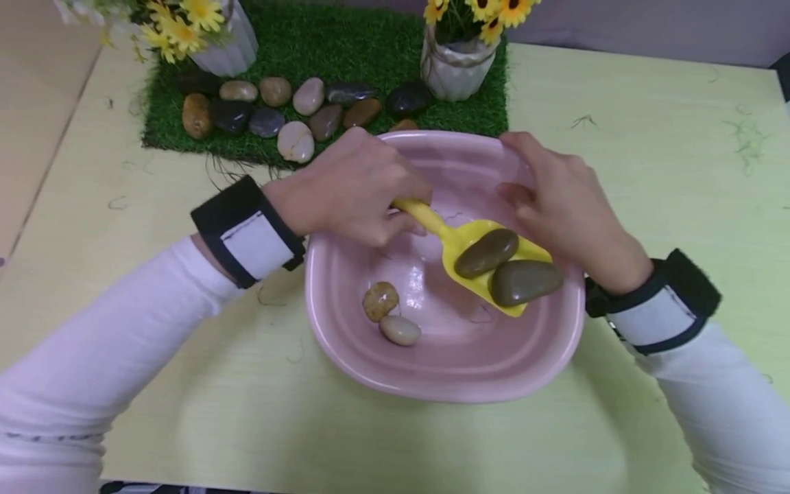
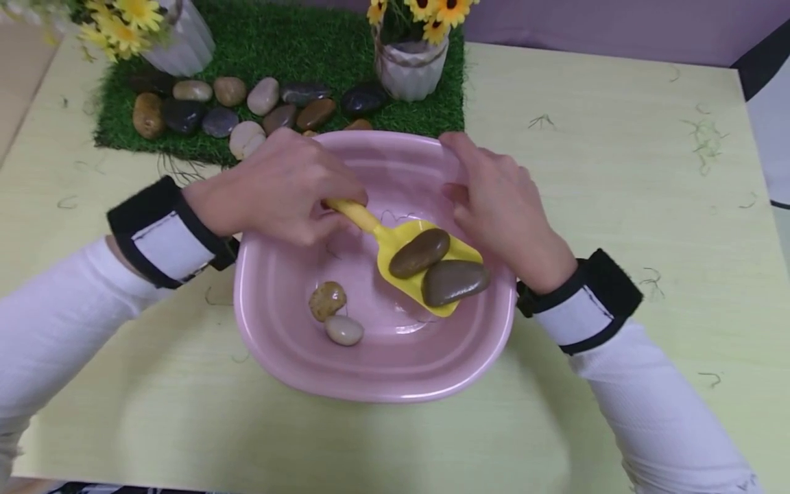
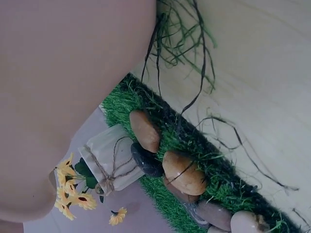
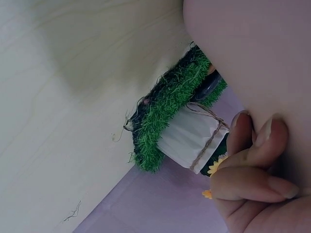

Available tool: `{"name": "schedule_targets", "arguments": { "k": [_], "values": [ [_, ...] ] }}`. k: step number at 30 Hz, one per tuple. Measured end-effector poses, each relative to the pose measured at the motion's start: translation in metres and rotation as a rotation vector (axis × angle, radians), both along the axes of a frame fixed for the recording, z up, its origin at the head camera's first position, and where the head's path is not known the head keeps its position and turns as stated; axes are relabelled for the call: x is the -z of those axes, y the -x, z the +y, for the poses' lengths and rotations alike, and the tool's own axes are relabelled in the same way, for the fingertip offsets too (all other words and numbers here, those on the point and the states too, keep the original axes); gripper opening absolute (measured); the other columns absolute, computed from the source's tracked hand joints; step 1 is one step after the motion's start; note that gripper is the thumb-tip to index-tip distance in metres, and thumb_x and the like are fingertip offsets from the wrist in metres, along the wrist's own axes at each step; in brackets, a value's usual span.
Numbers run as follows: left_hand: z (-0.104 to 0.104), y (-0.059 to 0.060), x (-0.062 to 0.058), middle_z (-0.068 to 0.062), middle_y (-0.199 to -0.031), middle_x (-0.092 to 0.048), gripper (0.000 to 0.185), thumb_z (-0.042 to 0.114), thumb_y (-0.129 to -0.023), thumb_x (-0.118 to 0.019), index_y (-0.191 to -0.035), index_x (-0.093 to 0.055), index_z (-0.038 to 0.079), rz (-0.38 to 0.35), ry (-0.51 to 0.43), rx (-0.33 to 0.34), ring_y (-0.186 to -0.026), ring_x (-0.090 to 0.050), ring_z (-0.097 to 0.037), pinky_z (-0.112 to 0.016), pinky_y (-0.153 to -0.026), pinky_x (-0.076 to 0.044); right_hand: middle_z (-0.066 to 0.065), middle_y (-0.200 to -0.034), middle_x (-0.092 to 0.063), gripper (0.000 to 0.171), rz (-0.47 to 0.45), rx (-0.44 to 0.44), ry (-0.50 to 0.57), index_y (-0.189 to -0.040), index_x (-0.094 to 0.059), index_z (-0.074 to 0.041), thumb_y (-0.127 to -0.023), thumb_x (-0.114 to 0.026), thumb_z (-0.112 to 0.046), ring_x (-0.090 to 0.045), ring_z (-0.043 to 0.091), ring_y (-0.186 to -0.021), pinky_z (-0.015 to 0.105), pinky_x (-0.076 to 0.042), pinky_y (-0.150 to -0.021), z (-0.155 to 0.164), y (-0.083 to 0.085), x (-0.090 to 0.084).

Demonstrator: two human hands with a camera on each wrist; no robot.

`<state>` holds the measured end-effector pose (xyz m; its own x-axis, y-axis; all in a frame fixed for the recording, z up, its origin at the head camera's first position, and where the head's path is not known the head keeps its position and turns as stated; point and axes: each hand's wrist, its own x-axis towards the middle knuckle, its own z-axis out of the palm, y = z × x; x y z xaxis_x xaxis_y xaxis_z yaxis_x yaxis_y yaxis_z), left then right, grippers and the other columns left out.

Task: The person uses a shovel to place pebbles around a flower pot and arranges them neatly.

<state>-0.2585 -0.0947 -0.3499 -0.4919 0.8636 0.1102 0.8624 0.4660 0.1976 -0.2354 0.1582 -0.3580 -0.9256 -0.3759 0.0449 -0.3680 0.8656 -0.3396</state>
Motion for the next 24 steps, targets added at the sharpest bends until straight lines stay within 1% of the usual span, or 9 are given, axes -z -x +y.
{"name": "schedule_targets", "arguments": {
  "k": [5,8,10,12,14,17,20,23,24],
  "values": [
    [-0.005,0.002,-0.004,0.005,-0.063,-0.058,0.025,0.043,-0.084,-0.066,-0.077,-0.065,0.02,0.005,-0.054,0.013,-0.053,-0.05,-0.013,-0.03,-0.048,-0.035,0.021,-0.085,-0.064,0.049,0.024,-0.017,0.002,-0.136,-0.045,-0.007,-0.09,-0.061,-0.011,-0.05,0.027,-0.056,0.036,-0.035,-0.054,0.0,0.001,0.001],
    [-0.008,0.004,-0.007,0.004,-0.062,-0.058,0.023,0.042,-0.085,-0.065,-0.079,-0.067,0.019,0.026,-0.087,-0.001,-0.051,-0.048,-0.014,-0.03,-0.047,-0.033,0.022,-0.085,-0.064,0.049,0.034,-0.034,0.011,-0.134,-0.045,-0.006,-0.089,-0.063,-0.008,-0.053,0.031,-0.058,0.041,-0.039,-0.054,0.001,0.001,0.001],
    [-0.01,0.006,-0.008,0.003,-0.062,-0.058,0.022,0.041,-0.084,-0.065,-0.082,-0.068,0.019,0.042,-0.094,-0.017,-0.05,-0.048,-0.015,-0.03,-0.047,-0.033,0.022,-0.084,-0.064,0.048,0.047,-0.052,0.024,-0.134,-0.045,-0.006,-0.089,-0.064,-0.007,-0.057,0.034,-0.061,0.045,-0.044,-0.057,0.001,0.001,0.001],
    [-0.011,0.007,-0.01,0.002,-0.061,-0.057,0.024,0.042,-0.084,-0.064,-0.082,-0.068,0.019,0.06,-0.093,-0.032,-0.05,-0.047,-0.015,-0.03,-0.046,-0.033,0.021,-0.086,-0.065,0.047,0.054,-0.069,0.042,-0.133,-0.045,-0.006,-0.09,-0.063,-0.006,-0.06,0.037,-0.066,0.049,-0.048,-0.062,0.003,0.0,0.001],
    [-0.013,0.009,-0.011,0.002,-0.06,-0.057,0.024,0.041,-0.084,-0.064,-0.081,-0.068,0.018,0.071,-0.087,-0.042,-0.05,-0.047,-0.016,-0.03,-0.046,-0.032,0.019,-0.088,-0.066,0.045,0.057,-0.082,0.055,-0.134,-0.044,-0.007,-0.092,-0.06,-0.006,-0.062,0.04,-0.07,0.051,-0.049,-0.066,0.003,-0.001,0.001],
    [-0.016,0.011,-0.016,0.001,-0.058,-0.056,0.025,0.042,-0.084,-0.064,-0.08,-0.068,0.018,0.085,-0.065,-0.066,-0.051,-0.048,-0.017,-0.03,-0.045,-0.03,0.021,-0.093,-0.066,0.044,0.047,-0.084,0.056,-0.136,-0.042,-0.008,-0.094,-0.055,-0.003,-0.062,0.044,-0.076,0.055,-0.049,-0.07,0.004,-0.002,0.001],
    [-0.021,0.013,-0.02,0.0,-0.058,-0.055,0.021,0.039,-0.084,-0.064,-0.078,-0.067,0.019,0.091,-0.046,-0.091,-0.05,-0.047,-0.018,-0.03,-0.044,-0.029,0.024,-0.096,-0.065,0.052,0.038,-0.084,0.045,-0.137,-0.041,-0.007,-0.089,-0.06,0.0,-0.061,0.046,-0.078,0.056,-0.048,-0.071,0.005,-0.002,0.0],
    [-0.027,0.016,-0.023,0.0,-0.06,-0.056,0.018,0.036,-0.084,-0.063,-0.081,-0.07,0.019,0.099,-0.046,-0.114,-0.05,-0.046,-0.018,-0.031,-0.045,-0.031,0.024,-0.094,-0.064,0.064,0.029,-0.068,0.031,-0.137,-0.042,-0.006,-0.079,-0.068,0.0,-0.061,0.044,-0.075,0.055,-0.047,-0.068,0.005,-0.001,0.0],
    [-0.03,0.017,-0.024,-0.001,-0.06,-0.056,0.018,0.034,-0.084,-0.063,-0.081,-0.069,0.018,0.104,-0.052,-0.116,-0.049,-0.046,-0.018,-0.031,-0.045,-0.031,0.024,-0.096,-0.064,0.066,0.024,-0.058,0.027,-0.136,-0.042,-0.006,-0.077,-0.069,0.001,-0.061,0.043,-0.075,0.054,-0.047,-0.067,0.004,-0.001,0.0]
  ]
}}
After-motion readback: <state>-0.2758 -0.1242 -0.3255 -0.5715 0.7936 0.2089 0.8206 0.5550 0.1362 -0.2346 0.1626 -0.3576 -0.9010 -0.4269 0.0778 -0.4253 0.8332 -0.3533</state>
